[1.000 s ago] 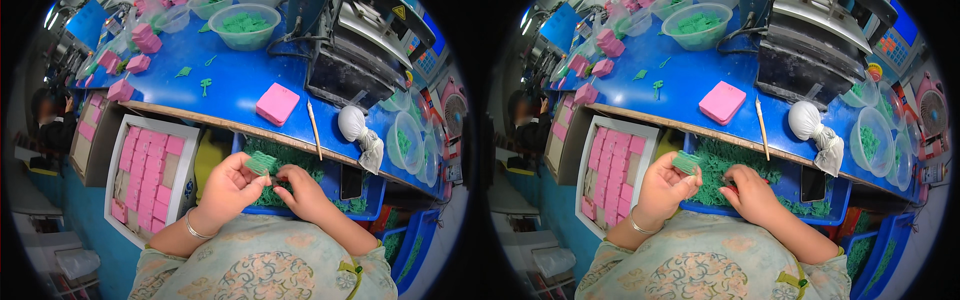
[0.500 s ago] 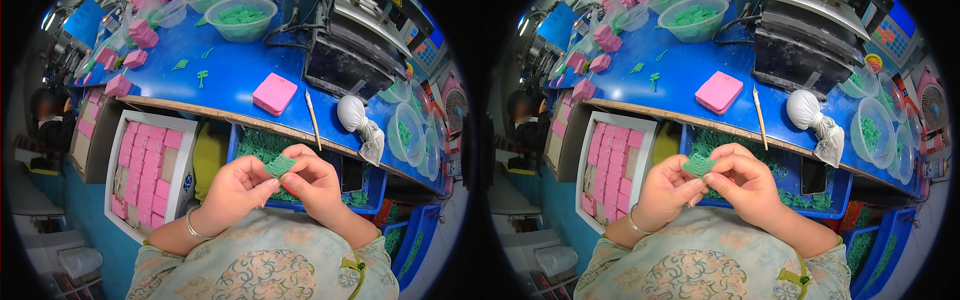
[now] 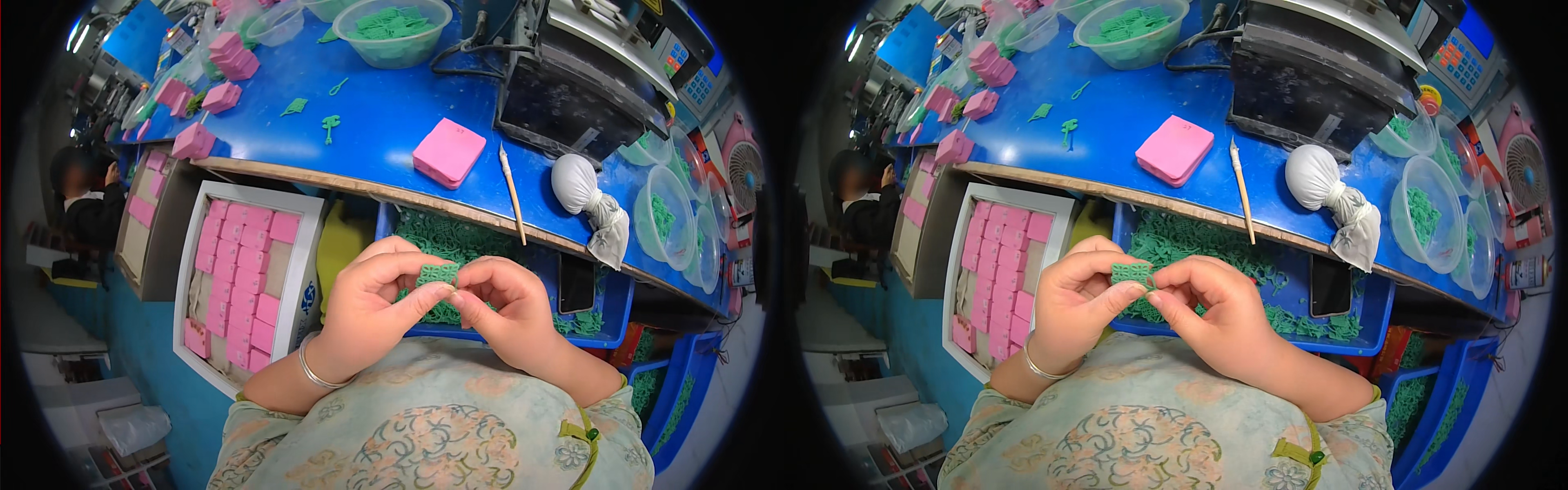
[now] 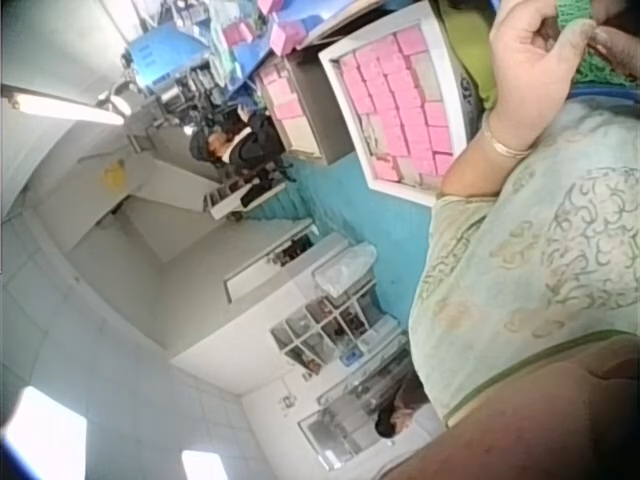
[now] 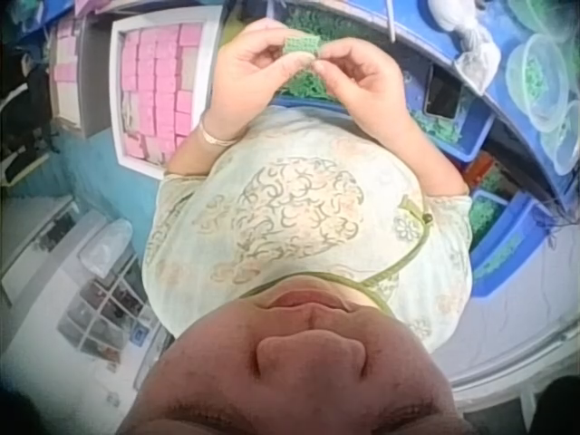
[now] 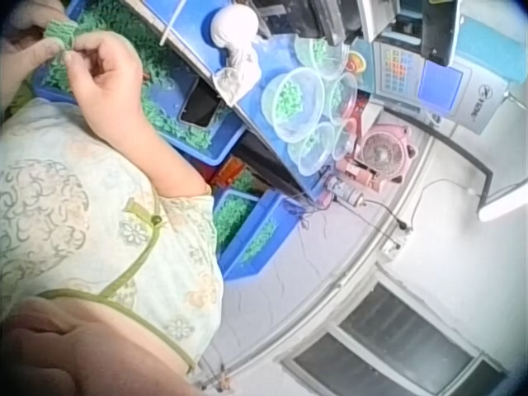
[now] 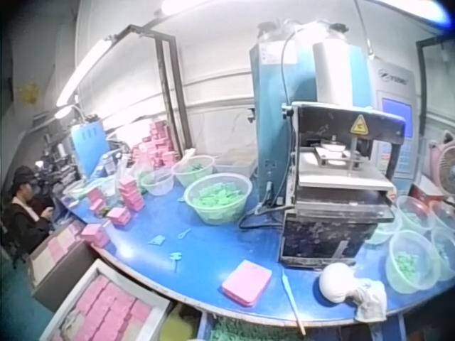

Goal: Operating a wax injection machine to create wax patterns for casting, then trimming excess wax from the parts.

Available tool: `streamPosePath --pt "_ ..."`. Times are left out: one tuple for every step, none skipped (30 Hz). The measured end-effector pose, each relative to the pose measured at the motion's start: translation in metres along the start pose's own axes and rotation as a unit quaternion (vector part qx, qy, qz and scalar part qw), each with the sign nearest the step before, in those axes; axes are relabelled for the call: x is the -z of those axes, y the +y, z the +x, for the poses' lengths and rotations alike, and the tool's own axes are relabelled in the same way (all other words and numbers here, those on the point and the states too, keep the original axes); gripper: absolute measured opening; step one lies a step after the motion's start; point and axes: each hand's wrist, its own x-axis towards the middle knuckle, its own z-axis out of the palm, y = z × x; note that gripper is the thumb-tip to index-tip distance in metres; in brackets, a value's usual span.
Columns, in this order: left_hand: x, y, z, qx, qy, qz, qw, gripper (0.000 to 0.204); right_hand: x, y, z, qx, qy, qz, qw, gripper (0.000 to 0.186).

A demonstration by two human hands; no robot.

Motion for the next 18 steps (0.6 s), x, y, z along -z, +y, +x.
streamPosePath --pt "0.0 0.0 0.0 -0.004 0.003 -0.001 1.0 0.021 0.0 0.0 0.0 0.0 0.0 0.0 1.0 0.01" --pt "0.0 -0.001 -0.001 -0.008 0.007 -0.003 1.0 0.022 -0.001 -0.001 0.0 -0.015 0.003 0.003 1.0 0.01" --pt "0.0 -0.001 -0.001 -0.008 0.007 -0.003 1.0 0.022 -0.001 -0.001 0.0 -0.029 0.007 0.005 1.0 0.01" --pt "0.001 -0.001 -0.001 -0.009 0.003 0.002 1.0 0.021 -0.001 -0.001 0.0 -0.029 0.007 0.005 1.0 0.01" --pt "0.001 -0.001 -0.001 -0.01 0.0 0.007 1.0 0.021 -0.001 -0.001 -0.001 -0.036 0.008 0.007 0.999 0.01" --pt "0.0 -0.001 -0.001 -0.011 0.0 0.008 1.0 0.021 -0.001 -0.001 -0.001 -0.042 0.01 0.009 0.999 0.009" --pt "0.0 0.0 -0.001 -0.013 0.0 0.007 1.0 0.021 0.0 -0.001 -0.001 -0.042 0.01 0.01 0.999 0.009" --pt "-0.001 0.0 -0.001 -0.016 -0.001 0.007 1.0 0.02 0.0 0.0 -0.001 -0.039 0.012 0.009 0.999 0.01" --pt "-0.001 0.001 0.001 -0.021 -0.004 0.008 1.0 0.02 0.001 0.0 0.0 -0.031 0.016 0.007 0.999 0.011" --pt "-0.001 0.001 0.002 -0.009 0.008 -0.003 1.0 0.021 0.001 -0.001 0.0 -0.025 0.018 0.006 1.0 0.011" --pt "-0.002 0.002 0.004 0.003 0.019 -0.015 1.0 0.023 0.0 -0.001 -0.002 -0.02 0.026 -0.004 0.999 0.012" --pt "0.004 0.001 0.014 0.034 0.037 -0.019 0.999 0.027 0.002 0.001 0.0 -0.008 0.034 -0.017 0.999 0.013" --pt "0.011 0.003 0.025 0.063 0.055 -0.022 0.996 0.031 0.004 0.008 0.001 0.03 0.033 -0.031 0.999 0.014" --pt "0.021 0.007 0.049 0.05 0.062 0.012 0.997 0.038 0.007 0.007 0.002 0.03 0.038 -0.037 0.998 0.014" --pt "0.03 0.008 0.073 0.046 0.095 0.02 0.994 0.037 0.009 0.007 0.003 0.029 0.038 -0.042 0.998 0.013" --pt "0.039 0.016 0.098 0.025 0.118 0.025 0.992 0.034 0.009 0.005 0.0 0.034 0.039 -0.044 0.998 0.014" --pt "0.051 0.022 0.125 -0.016 0.119 0.042 0.992 0.031 0.01 0.002 -0.003 0.037 0.041 -0.04 0.998 0.014" --pt "0.057 0.03 0.153 -0.051 0.128 0.046 0.989 0.03 0.011 0.003 -0.005 0.043 0.046 -0.044 0.997 0.014"
